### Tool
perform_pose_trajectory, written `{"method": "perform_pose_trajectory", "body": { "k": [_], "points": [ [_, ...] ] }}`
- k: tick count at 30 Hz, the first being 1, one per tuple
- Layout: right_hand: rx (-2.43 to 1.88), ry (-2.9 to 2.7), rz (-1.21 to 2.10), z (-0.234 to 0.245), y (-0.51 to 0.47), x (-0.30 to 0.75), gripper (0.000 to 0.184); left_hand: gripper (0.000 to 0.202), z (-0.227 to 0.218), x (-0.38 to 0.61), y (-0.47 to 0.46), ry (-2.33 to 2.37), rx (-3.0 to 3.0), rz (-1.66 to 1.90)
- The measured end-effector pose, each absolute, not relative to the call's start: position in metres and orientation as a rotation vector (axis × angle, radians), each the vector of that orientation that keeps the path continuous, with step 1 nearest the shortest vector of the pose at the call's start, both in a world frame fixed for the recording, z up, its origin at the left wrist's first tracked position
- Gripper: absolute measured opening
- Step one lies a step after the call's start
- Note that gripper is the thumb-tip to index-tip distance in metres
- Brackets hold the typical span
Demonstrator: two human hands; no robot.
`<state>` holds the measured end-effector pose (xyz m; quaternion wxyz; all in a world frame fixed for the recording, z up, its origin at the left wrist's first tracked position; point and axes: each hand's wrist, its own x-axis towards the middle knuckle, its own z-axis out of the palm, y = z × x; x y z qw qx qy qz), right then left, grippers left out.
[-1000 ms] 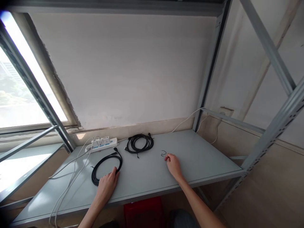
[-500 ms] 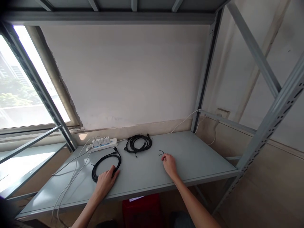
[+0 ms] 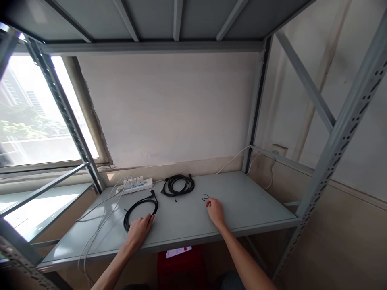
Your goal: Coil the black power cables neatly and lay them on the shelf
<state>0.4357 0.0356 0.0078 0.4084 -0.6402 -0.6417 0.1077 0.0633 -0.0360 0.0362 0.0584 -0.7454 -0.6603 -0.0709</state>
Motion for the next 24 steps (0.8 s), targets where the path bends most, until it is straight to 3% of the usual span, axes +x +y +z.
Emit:
{"method": "perform_pose_trajectory", "body": {
  "k": [14,24],
  "points": [
    [-1.566,-1.589,0.305,0.006,0.035,0.436,0.024,0.042,0.042,0.07,-0.043,-2.204,-2.246,-0.188],
    [-1.527,-1.582,0.342,0.005,0.033,0.438,0.023,0.082,0.051,0.115,0.008,-2.278,-2.543,-1.177]
  ]
}}
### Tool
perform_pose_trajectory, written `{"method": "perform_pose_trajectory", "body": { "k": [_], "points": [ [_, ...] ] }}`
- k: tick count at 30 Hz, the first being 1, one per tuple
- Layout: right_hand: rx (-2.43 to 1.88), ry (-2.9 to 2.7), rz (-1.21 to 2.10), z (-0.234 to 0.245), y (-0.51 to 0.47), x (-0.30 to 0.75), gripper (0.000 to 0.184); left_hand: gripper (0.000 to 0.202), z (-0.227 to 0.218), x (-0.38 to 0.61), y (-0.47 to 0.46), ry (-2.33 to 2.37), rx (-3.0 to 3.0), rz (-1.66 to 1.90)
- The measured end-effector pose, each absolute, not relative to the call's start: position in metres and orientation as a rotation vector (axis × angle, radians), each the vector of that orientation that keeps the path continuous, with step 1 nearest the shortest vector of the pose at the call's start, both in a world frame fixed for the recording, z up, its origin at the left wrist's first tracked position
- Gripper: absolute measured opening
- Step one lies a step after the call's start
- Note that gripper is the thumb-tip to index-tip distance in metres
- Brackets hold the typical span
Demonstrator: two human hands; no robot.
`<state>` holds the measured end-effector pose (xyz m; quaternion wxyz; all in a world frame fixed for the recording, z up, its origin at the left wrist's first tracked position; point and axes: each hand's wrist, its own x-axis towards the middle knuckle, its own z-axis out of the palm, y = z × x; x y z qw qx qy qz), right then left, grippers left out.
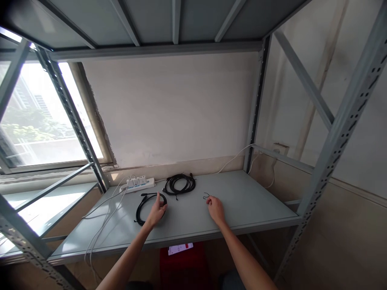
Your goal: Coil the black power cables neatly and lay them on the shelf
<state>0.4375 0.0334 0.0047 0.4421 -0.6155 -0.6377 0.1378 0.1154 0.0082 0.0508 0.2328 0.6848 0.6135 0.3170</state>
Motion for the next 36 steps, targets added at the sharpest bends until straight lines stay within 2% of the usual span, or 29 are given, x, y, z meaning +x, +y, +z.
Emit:
{"method": "perform_pose_trajectory", "body": {
  "k": [5,10,14,20,25,30,36],
  "points": [
    [-1.538,-1.577,0.322,0.002,0.037,0.438,0.024,0.062,0.065,0.062,0.02,1.531,2.132,0.968],
    [-1.576,-1.575,0.321,0.004,0.038,0.437,0.024,0.038,0.071,-0.011,-0.005,1.621,2.274,0.53],
    [-1.582,-1.592,0.303,0.006,0.035,0.436,0.025,0.022,0.074,-0.039,-0.033,1.608,2.284,0.454],
    [-1.616,-1.673,0.246,0.005,0.034,0.434,0.025,0.032,0.067,-0.058,-0.052,1.494,2.22,0.604],
    [-1.601,-1.715,0.237,0.001,0.033,0.433,0.025,0.039,0.054,-0.059,-0.054,1.365,2.219,0.556],
    [-1.585,-1.754,0.233,0.003,0.033,0.434,0.024,0.016,0.043,-0.039,-0.056,1.555,2.31,0.614],
    [-1.352,-1.921,0.228,0.015,0.018,0.404,0.029,0.02,0.036,0.001,-0.05,1.61,2.488,0.65]
  ]
}}
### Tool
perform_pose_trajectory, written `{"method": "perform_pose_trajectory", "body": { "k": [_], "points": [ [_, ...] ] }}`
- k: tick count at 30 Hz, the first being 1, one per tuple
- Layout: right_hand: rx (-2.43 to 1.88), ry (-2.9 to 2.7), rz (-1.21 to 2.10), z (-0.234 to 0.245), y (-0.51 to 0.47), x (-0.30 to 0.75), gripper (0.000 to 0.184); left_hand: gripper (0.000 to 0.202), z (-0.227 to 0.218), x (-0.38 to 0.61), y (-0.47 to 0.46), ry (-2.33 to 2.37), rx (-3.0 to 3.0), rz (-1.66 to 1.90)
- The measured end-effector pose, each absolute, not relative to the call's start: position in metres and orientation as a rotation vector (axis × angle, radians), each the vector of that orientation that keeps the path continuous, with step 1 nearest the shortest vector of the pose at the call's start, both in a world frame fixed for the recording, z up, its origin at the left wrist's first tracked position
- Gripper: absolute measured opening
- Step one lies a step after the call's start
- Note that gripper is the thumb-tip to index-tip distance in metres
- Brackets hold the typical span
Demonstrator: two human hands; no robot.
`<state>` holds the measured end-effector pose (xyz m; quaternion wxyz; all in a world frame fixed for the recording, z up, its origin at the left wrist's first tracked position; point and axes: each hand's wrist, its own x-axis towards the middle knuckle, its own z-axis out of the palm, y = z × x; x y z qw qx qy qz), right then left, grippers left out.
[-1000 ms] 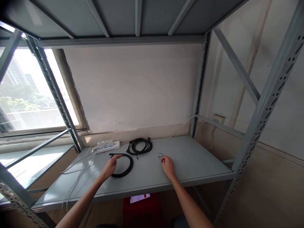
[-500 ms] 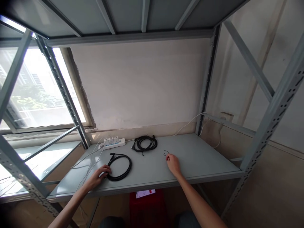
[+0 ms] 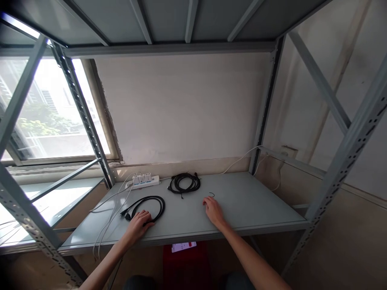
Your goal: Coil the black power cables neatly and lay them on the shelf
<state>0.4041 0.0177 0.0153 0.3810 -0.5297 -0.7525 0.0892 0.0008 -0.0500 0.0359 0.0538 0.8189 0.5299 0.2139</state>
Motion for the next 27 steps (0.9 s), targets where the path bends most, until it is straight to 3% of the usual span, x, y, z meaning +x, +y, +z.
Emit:
{"method": "perform_pose_trajectory", "body": {
  "k": [5,12,14,18,27],
  "points": [
    [-1.08,-2.089,0.411,0.024,-0.002,0.325,0.033,0.015,0.036,0.034,-0.026,1.615,2.443,0.747],
    [-1.012,-1.738,0.833,0.015,0.029,0.222,0.019,0.01,0.031,0.058,-0.006,1.688,2.307,0.832],
    [-1.053,-1.686,0.839,0.012,0.036,0.214,0.009,0.008,0.03,0.057,-0.006,1.69,2.269,0.848],
    [-0.975,-1.74,0.85,0.011,0.035,0.218,0.022,0.007,0.028,0.054,-0.006,1.669,2.234,0.871],
    [-0.889,-1.782,0.941,0.009,0.035,0.22,0.016,0.003,0.024,0.052,0.0,1.676,2.18,0.872]
  ]
}}
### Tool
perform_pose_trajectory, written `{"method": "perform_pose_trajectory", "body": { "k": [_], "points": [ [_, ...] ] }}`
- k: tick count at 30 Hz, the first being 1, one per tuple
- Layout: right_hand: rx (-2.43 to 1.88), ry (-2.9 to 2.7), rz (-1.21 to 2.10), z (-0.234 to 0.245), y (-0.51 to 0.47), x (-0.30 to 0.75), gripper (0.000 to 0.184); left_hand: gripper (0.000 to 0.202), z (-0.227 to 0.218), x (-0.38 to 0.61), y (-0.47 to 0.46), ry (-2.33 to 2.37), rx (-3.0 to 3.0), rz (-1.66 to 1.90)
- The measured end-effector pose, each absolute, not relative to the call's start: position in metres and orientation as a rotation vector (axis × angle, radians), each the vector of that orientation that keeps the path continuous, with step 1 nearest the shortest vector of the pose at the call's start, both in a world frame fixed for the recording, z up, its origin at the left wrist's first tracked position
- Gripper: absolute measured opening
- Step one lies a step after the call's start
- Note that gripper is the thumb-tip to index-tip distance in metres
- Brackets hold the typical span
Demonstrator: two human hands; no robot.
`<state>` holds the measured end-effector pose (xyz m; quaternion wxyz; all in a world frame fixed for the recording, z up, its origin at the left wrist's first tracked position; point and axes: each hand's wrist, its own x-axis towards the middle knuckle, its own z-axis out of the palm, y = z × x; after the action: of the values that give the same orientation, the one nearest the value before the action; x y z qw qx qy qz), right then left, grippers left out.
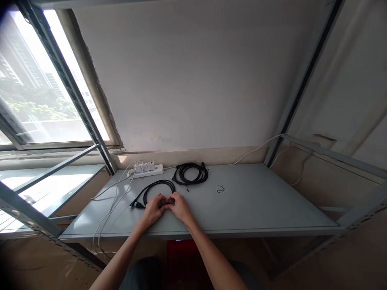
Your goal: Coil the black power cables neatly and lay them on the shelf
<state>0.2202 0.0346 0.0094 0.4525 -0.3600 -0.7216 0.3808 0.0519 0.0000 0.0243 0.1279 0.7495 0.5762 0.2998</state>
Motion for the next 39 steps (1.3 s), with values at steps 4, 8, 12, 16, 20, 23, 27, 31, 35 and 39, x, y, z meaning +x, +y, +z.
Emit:
{"method": "perform_pose_trajectory", "body": {
  "k": [4,8,12,16,20,23,27,31,35,39],
  "points": [
    [-0.987,-1.748,0.933,0.007,0.039,0.215,0.007,0.005,0.026,0.052,-0.001,1.67,2.203,0.823],
    [-1.024,-1.743,0.916,0.004,0.042,0.213,0.012,0.007,0.027,0.053,-0.002,1.686,2.211,0.82],
    [-1.012,-1.797,0.87,0.001,0.044,0.214,0.026,0.008,0.029,0.055,-0.003,1.702,2.199,0.824],
    [-1.025,-1.839,0.849,0.0,0.045,0.215,0.031,0.008,0.032,0.057,-0.004,1.744,2.192,0.785],
    [-1.019,-1.837,0.843,0.001,0.045,0.216,0.029,0.009,0.032,0.059,-0.004,1.778,2.214,0.746],
    [-0.983,-1.771,0.847,0.004,0.042,0.218,0.028,0.008,0.03,0.059,-0.005,1.776,2.272,0.746],
    [-0.953,-1.683,0.833,0.008,0.038,0.221,0.027,0.01,0.028,0.062,-0.006,1.761,2.399,0.715],
    [-0.986,-1.633,0.79,0.009,0.038,0.223,0.026,0.015,0.03,0.065,-0.01,1.808,2.479,0.599],
    [-1.051,-1.561,0.746,0.007,0.039,0.225,0.026,0.018,0.035,0.069,-0.013,1.877,2.432,0.471],
    [-1.061,-1.535,0.722,0.005,0.039,0.226,0.026,0.022,0.036,0.07,-0.015,1.893,2.454,0.438]
  ]
}}
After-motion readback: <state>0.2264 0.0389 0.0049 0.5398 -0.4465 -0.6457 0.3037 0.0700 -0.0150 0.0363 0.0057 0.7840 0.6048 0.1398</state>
